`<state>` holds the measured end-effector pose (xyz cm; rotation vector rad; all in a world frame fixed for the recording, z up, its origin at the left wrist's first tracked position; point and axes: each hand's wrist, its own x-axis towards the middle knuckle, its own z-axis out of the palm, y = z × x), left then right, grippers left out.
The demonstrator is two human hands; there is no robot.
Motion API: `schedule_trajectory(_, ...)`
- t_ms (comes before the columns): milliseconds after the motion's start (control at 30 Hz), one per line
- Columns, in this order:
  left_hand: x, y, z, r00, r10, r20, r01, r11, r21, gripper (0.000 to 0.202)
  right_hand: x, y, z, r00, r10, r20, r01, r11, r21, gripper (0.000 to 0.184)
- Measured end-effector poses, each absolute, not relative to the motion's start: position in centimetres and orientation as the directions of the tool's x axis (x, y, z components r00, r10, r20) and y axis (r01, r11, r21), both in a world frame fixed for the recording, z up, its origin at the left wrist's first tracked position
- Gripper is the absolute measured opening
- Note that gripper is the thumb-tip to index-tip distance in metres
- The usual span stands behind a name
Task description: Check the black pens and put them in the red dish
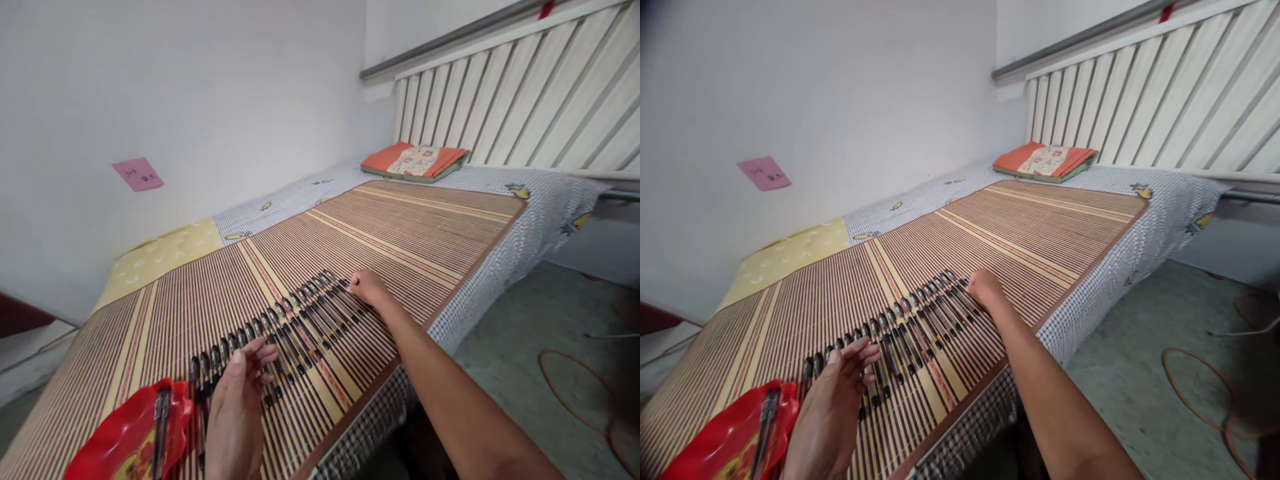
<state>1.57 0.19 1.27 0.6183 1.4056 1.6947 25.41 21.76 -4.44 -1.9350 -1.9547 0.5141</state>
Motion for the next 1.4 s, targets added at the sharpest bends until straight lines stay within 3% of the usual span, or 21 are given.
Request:
schedule_trajectory(167,1.4,0.3,1.3,-0.543,0.829,-0.132,-0.277,-0.029,0.96,0.06,25.1,21.3,-4.3,0.017,1.0,-0.026,0.877,-0.027,-0.48,0.013)
schedule_trajectory(800,1.5,0.5,1.4,-0.553,0.825,-0.118,-0.276,-0.047,0.96,0.06,26.2,21.4,-4.3,-0.024,0.999,-0.023,0.878,0.011,-0.478,0.027)
schedule_trajectory(1133,1.2,0.4,1.1,-0.531,0.842,-0.095,-0.268,-0.06,0.962,0.056,27.6,20.4,-4.7,-0.039,0.999,0.012,0.852,0.039,-0.522,0.015)
schedule_trajectory(1400,1.4,0.5,1.4,-0.544,0.832,-0.111,-0.282,-0.056,0.958,0.054,27.1,20.2,-4.5,-0.016,1.0,-0.006,0.864,0.01,-0.503,0.017)
